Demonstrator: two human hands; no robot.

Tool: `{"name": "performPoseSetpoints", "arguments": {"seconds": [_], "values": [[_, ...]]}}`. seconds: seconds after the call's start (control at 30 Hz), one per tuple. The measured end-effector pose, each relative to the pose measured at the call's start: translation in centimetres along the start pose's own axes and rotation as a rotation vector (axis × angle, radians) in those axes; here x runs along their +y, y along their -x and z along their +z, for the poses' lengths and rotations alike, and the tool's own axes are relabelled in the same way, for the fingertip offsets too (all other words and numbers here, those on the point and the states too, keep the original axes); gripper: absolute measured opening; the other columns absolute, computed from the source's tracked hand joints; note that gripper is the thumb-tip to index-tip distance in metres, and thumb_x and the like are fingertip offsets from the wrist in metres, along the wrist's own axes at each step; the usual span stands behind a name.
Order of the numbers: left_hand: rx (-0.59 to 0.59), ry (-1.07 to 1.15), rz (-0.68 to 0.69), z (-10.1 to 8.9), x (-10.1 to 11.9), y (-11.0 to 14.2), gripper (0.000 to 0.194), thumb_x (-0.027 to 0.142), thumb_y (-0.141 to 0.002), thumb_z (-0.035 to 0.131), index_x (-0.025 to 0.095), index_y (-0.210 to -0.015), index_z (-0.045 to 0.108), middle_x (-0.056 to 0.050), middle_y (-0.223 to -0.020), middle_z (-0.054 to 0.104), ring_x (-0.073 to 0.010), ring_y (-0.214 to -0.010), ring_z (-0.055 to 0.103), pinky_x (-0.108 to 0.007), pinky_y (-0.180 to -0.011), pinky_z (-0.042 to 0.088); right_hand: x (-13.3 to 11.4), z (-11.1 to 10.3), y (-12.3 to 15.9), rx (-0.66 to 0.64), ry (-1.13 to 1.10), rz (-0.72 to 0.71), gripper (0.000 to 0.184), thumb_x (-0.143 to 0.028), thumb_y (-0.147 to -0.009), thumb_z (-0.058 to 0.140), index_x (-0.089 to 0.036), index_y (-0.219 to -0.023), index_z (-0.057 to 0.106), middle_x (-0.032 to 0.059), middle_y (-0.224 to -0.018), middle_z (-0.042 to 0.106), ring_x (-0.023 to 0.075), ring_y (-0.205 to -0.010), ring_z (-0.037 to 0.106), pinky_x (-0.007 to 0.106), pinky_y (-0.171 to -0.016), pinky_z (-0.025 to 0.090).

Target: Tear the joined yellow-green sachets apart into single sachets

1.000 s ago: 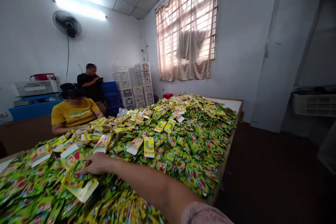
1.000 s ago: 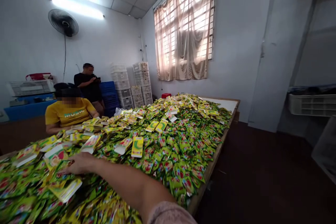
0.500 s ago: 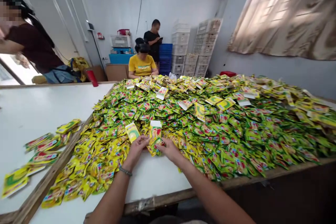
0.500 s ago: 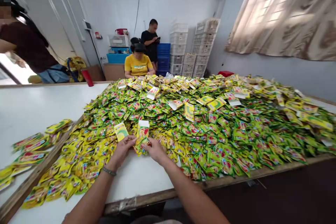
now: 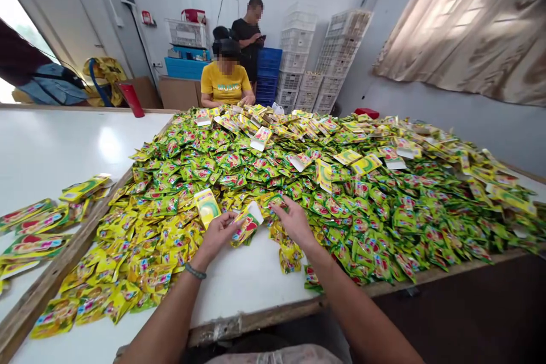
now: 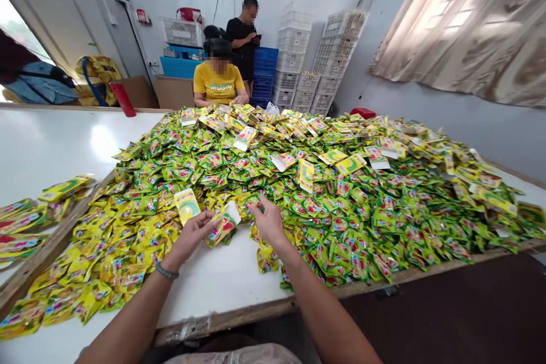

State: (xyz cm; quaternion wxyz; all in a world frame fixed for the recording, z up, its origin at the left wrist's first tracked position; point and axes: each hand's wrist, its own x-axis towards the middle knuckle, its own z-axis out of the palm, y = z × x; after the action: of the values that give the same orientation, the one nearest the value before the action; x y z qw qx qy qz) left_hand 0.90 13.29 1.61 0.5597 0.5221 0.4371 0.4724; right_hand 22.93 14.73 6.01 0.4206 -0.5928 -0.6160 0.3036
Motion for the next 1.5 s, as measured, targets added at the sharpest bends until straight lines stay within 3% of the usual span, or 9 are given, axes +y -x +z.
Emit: {"name": "performPoseSetpoints", "arguments": {"seconds": [0.1, 0.3, 0.43, 0.6, 0.73, 0.83, 1.03, 1.27, 1.5], "values": [[0.012, -0.006, -0.001, 0.1, 0.0, 0.0, 0.035, 0.047, -0.074, 0.065, 0.014, -0.086, 0.06, -0.002, -0.077, 0.064, -0.0136, -0.066, 0.057, -0.022, -0.06, 0.044, 0.1, 0.0, -0.7, -0.111, 0.056, -0.045, 0.03, -0.044, -0.078, 0.058, -0.019, -0.092, 0.067, 0.0054, -0.09, 0.069, 0.0234, -0.087, 0.061, 0.033, -0.08, 0.047], [0.039, -0.04, 0.006, 0.0, -0.3, 0.1, 0.036, 0.049, -0.074, 0.064, 0.015, -0.086, 0.06, -0.003, -0.079, 0.065, -0.0151, -0.067, 0.058, -0.024, -0.062, 0.045, 0.6, 0.3, -0.8, -0.212, -0.139, -0.026, 0.04, -0.045, -0.079, 0.058, -0.019, -0.108, 0.064, 0.0053, -0.103, 0.069, 0.0252, -0.097, 0.061, 0.038, -0.088, 0.046], [0.007, 0.002, -0.03, -0.3, -0.4, 0.1, 0.035, 0.049, -0.074, 0.064, 0.015, -0.086, 0.059, 0.0, -0.073, 0.063, -0.0117, -0.06, 0.054, -0.021, -0.057, 0.042, 0.5, -0.1, -1.3, -0.284, -0.012, -0.036, 0.035, -0.042, -0.074, 0.064, -0.019, -0.101, 0.068, 0.0055, -0.104, 0.069, 0.0285, -0.099, 0.06, 0.04, -0.092, 0.043], [-0.066, 0.057, -0.075, -0.5, -0.4, 0.1, 0.036, 0.048, -0.074, 0.065, 0.015, -0.087, 0.058, 0.0, -0.075, 0.063, -0.0118, -0.062, 0.054, -0.022, -0.059, 0.043, 0.0, -0.1, -1.6, -0.344, -0.059, -0.107, 0.031, -0.04, -0.079, 0.057, -0.02, -0.101, 0.068, 0.003, -0.095, 0.07, 0.0251, -0.092, 0.061, 0.035, -0.084, 0.046], [-0.065, 0.019, -0.048, -0.1, 0.1, 0.2, 0.036, 0.047, -0.073, 0.067, 0.014, -0.085, 0.06, 0.0, -0.073, 0.062, -0.0119, -0.063, 0.054, -0.021, -0.058, 0.042, -0.3, 0.5, -1.6, -0.313, 0.055, -0.117, 0.022, -0.04, -0.074, 0.062, -0.02, -0.08, 0.07, 0.0004, -0.079, 0.069, 0.0223, -0.08, 0.06, 0.029, -0.075, 0.046], [-0.081, 0.016, -0.056, 0.4, 0.5, 0.2, 0.036, 0.046, -0.07, 0.069, 0.014, -0.087, 0.063, -0.002, -0.077, 0.066, -0.0143, -0.067, 0.058, -0.023, -0.061, 0.044, -0.4, 0.9, -1.7, -0.323, 0.037, -0.099, 0.025, -0.042, -0.072, 0.063, -0.018, -0.076, 0.07, -0.0007, -0.073, 0.067, 0.0208, -0.075, 0.059, 0.027, -0.069, 0.045], [-0.075, -0.015, -0.009, 0.5, 0.5, 0.1, 0.038, 0.041, -0.069, 0.071, 0.016, -0.096, 0.068, -0.006, -0.094, 0.07, -0.0201, -0.08, 0.063, -0.027, -0.07, 0.048, -0.9, 2.4, -1.3, -0.201, -0.027, -0.043, 0.032, -0.048, -0.076, 0.058, -0.017, -0.074, 0.068, -0.0006, -0.068, 0.065, 0.0176, -0.066, 0.057, 0.025, -0.06, 0.043], [-0.081, 0.29, -0.166, -0.1, 0.8, 0.1, 0.048, 0.041, -0.063, 0.077, 0.014, -0.1, 0.065, -0.005, -0.087, 0.072, -0.0194, -0.076, 0.065, -0.03, -0.075, 0.05, 0.0, 4.8, -0.2, -0.085, -0.257, 0.042, 0.037, -0.052, -0.072, 0.063, -0.018, -0.085, 0.066, 0.0012, -0.073, 0.066, 0.0173, -0.067, 0.058, 0.026, -0.06, 0.046], [-0.069, 0.228, -0.173, -1.0, 0.7, 0.3, 0.05, 0.037, -0.061, 0.079, 0.011, -0.102, 0.063, -0.007, -0.084, 0.072, -0.0188, -0.072, 0.065, -0.029, -0.069, 0.05, 0.2, 6.1, 0.3, 0.148, 0.168, -0.222, 0.033, -0.051, -0.077, 0.062, -0.019, -0.068, 0.062, 0.001, -0.07, 0.058, 0.0156, -0.068, 0.049, 0.026, -0.064, 0.039]]}}
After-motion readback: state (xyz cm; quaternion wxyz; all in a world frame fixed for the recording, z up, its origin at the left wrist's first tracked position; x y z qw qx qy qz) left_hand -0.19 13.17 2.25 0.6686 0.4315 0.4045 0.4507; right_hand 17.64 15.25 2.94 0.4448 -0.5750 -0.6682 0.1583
